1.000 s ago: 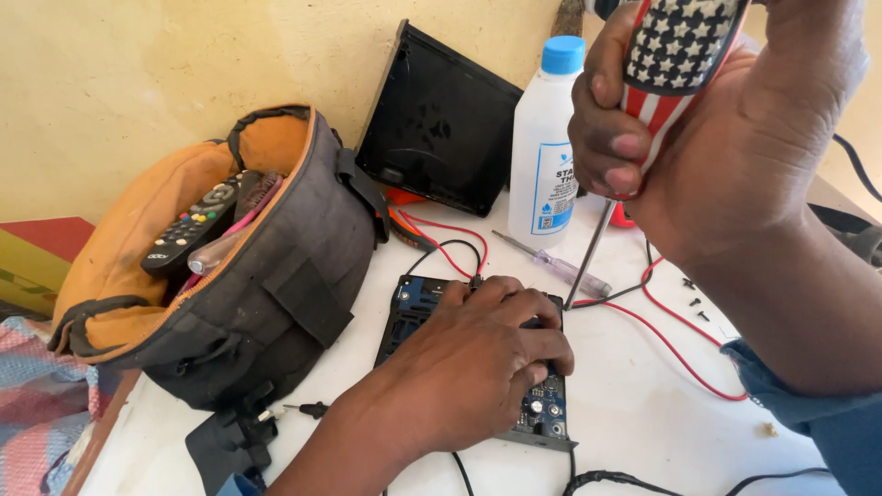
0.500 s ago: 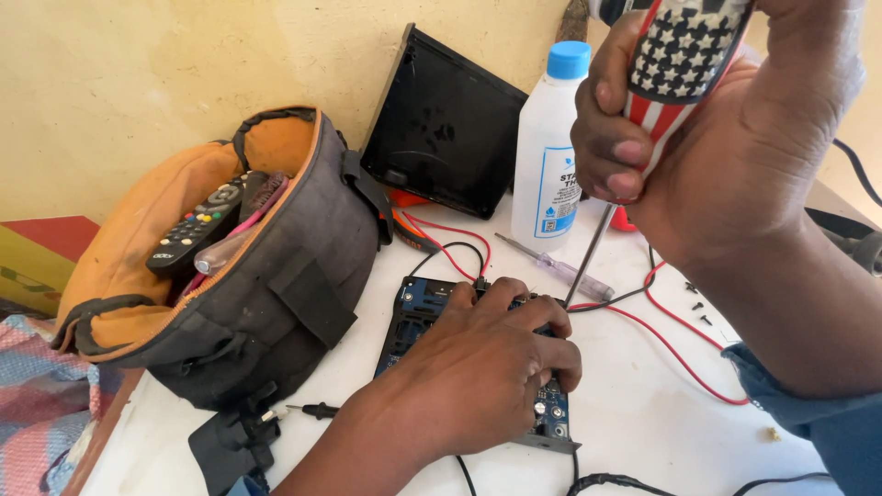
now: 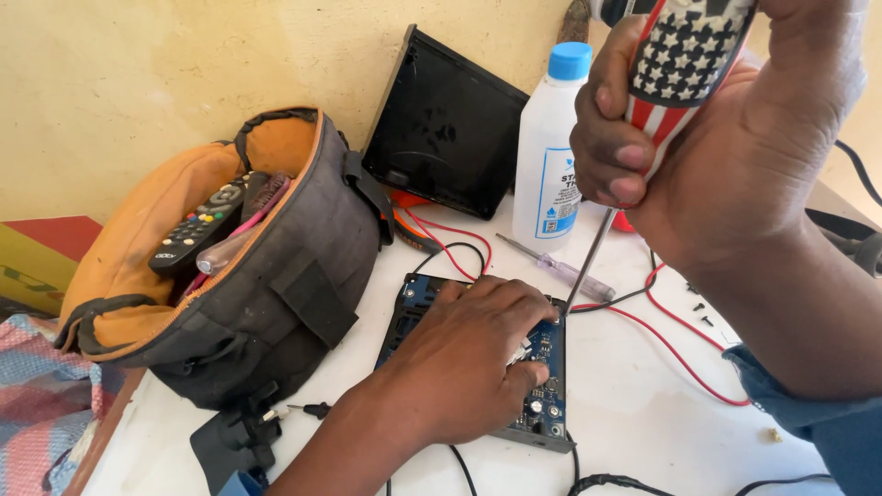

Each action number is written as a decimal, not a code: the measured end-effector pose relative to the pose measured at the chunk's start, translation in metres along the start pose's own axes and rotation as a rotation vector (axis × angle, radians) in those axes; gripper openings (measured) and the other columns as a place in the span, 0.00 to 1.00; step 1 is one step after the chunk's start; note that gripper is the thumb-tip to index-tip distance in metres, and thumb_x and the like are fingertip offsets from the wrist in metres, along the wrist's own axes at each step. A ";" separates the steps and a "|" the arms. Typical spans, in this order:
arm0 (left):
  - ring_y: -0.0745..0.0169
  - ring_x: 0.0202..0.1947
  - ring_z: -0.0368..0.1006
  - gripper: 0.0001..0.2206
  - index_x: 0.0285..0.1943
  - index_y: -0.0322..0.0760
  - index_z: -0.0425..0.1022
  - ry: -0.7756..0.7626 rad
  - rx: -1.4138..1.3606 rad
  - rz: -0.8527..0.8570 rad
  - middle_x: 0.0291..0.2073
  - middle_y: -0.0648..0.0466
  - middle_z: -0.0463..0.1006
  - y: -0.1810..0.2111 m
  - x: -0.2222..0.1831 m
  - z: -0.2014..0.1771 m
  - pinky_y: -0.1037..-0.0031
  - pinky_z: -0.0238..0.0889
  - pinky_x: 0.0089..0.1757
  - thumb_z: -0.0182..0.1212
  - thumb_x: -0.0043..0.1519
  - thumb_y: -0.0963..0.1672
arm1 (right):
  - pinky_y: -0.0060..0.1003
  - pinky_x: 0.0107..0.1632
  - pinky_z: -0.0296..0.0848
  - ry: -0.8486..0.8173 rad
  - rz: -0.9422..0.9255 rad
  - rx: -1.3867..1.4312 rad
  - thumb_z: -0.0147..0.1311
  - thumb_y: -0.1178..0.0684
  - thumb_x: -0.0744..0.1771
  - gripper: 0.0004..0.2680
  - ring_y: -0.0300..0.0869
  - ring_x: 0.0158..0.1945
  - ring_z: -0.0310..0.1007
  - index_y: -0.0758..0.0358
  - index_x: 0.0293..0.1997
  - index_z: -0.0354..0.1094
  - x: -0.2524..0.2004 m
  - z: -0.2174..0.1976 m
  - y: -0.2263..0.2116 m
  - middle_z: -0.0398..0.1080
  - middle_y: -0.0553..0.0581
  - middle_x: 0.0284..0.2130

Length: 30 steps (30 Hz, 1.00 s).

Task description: Disassembling a circuit board from an electronic device using a screwdriver and pliers on a repair bench.

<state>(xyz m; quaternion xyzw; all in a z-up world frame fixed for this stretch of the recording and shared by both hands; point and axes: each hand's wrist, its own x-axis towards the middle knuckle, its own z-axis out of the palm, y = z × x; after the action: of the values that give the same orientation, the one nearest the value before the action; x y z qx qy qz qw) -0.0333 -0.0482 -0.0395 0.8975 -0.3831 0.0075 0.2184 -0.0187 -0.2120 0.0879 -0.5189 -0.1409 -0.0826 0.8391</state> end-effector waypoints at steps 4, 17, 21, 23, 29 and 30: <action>0.54 0.62 0.62 0.22 0.62 0.41 0.71 -0.012 0.008 -0.016 0.60 0.56 0.73 0.001 0.001 -0.001 0.55 0.48 0.56 0.55 0.59 0.48 | 0.29 0.18 0.43 -0.035 -0.020 -0.007 0.57 0.33 0.47 0.21 0.36 0.15 0.48 0.62 0.20 0.62 -0.001 0.001 0.000 0.56 0.51 0.16; 0.53 0.61 0.62 0.21 0.60 0.40 0.70 -0.024 -0.003 -0.054 0.58 0.55 0.74 0.003 0.001 -0.002 0.54 0.47 0.55 0.53 0.59 0.49 | 0.30 0.18 0.44 -0.022 -0.015 0.013 0.59 0.31 0.46 0.22 0.36 0.15 0.48 0.60 0.22 0.63 0.000 0.000 0.007 0.58 0.51 0.17; 0.53 0.62 0.61 0.22 0.63 0.40 0.69 -0.031 -0.015 -0.054 0.59 0.55 0.73 0.003 0.000 -0.003 0.54 0.46 0.56 0.53 0.60 0.49 | 0.30 0.17 0.45 -0.011 0.001 0.025 0.59 0.32 0.47 0.21 0.36 0.15 0.50 0.60 0.23 0.64 0.001 0.000 0.006 0.61 0.52 0.19; 0.53 0.63 0.61 0.23 0.64 0.40 0.68 -0.044 -0.016 -0.061 0.60 0.55 0.72 0.004 0.001 -0.004 0.54 0.46 0.57 0.53 0.60 0.49 | 0.34 0.20 0.54 0.020 -0.030 -0.054 0.55 0.33 0.49 0.20 0.42 0.17 0.58 0.59 0.26 0.65 0.002 0.000 0.000 0.63 0.55 0.20; 0.54 0.63 0.61 0.24 0.65 0.41 0.65 -0.062 -0.063 -0.088 0.60 0.55 0.72 0.005 0.000 -0.008 0.55 0.46 0.57 0.57 0.60 0.48 | 0.33 0.39 0.72 -0.016 -0.140 -0.150 0.45 0.35 0.59 0.17 0.40 0.35 0.71 0.59 0.33 0.66 0.011 -0.016 0.000 0.69 0.55 0.32; 0.53 0.62 0.62 0.23 0.65 0.42 0.65 -0.063 -0.067 -0.088 0.59 0.55 0.73 0.005 0.001 -0.007 0.56 0.47 0.57 0.58 0.59 0.48 | 0.32 0.38 0.68 0.000 -0.136 -0.107 0.47 0.35 0.58 0.16 0.40 0.35 0.69 0.59 0.31 0.65 0.011 -0.015 -0.001 0.67 0.56 0.29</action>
<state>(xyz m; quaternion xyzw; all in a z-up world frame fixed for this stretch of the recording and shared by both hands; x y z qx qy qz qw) -0.0350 -0.0495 -0.0312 0.9054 -0.3503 -0.0433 0.2362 -0.0064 -0.2262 0.0862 -0.5522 -0.1712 -0.1471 0.8026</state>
